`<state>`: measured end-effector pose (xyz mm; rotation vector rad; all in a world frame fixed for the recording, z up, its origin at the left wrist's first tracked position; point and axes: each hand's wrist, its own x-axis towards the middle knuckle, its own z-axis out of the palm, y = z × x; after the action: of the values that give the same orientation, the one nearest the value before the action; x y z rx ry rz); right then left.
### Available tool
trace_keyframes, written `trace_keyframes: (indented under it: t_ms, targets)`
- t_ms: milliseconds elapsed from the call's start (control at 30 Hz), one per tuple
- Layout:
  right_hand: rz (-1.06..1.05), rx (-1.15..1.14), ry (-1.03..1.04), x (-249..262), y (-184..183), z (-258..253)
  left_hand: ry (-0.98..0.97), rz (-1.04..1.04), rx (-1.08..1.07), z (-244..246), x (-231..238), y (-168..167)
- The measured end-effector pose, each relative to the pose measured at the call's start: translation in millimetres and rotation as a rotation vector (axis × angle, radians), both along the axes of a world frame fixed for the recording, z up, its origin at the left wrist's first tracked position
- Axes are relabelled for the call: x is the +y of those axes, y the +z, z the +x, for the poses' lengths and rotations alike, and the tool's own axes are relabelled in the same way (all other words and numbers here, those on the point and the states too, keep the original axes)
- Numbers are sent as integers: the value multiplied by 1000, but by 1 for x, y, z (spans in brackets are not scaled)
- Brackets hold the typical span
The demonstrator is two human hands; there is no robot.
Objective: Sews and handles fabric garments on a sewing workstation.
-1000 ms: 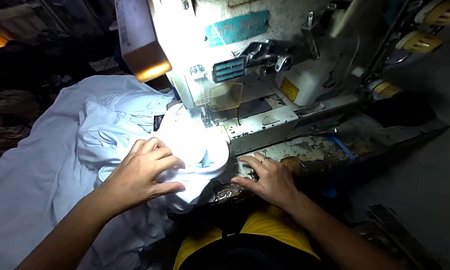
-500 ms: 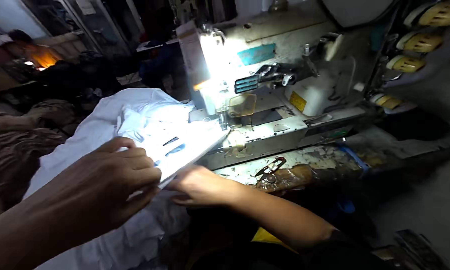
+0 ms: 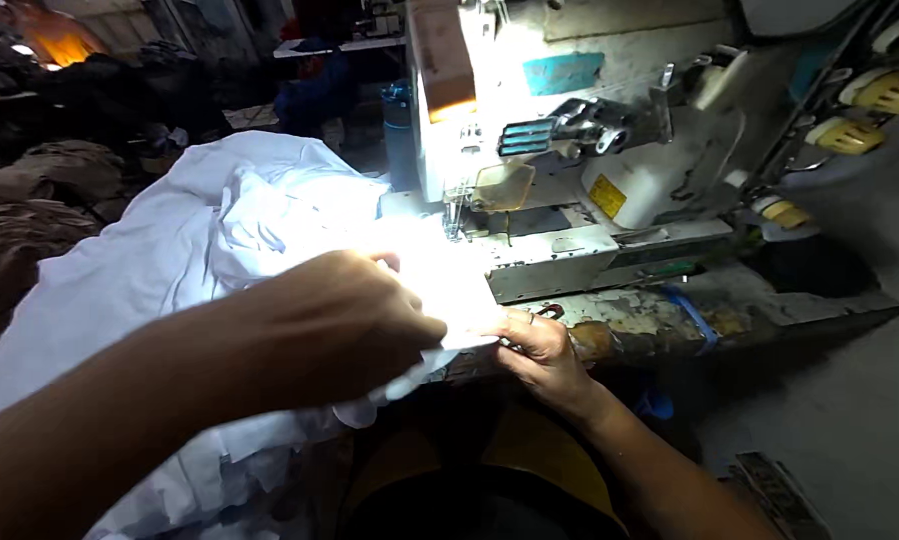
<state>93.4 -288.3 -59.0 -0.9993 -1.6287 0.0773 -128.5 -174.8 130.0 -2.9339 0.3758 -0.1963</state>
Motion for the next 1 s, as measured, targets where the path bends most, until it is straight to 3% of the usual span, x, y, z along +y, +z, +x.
trace_keyframes:
  t_ms: [133,567,867,1000]
  targets:
    - [-20,55,-2,-4,-13,-5,116,126,-92,5,45,15]
    - [-34,43,-105,37,-18,4,113,116,-195,11,71,18]
    - [12,24,-111,54,-10,12,157,103,-216,17,76,2]
    - [14,4,-124,47,-22,16,215,-27,-427,34,66,-40]
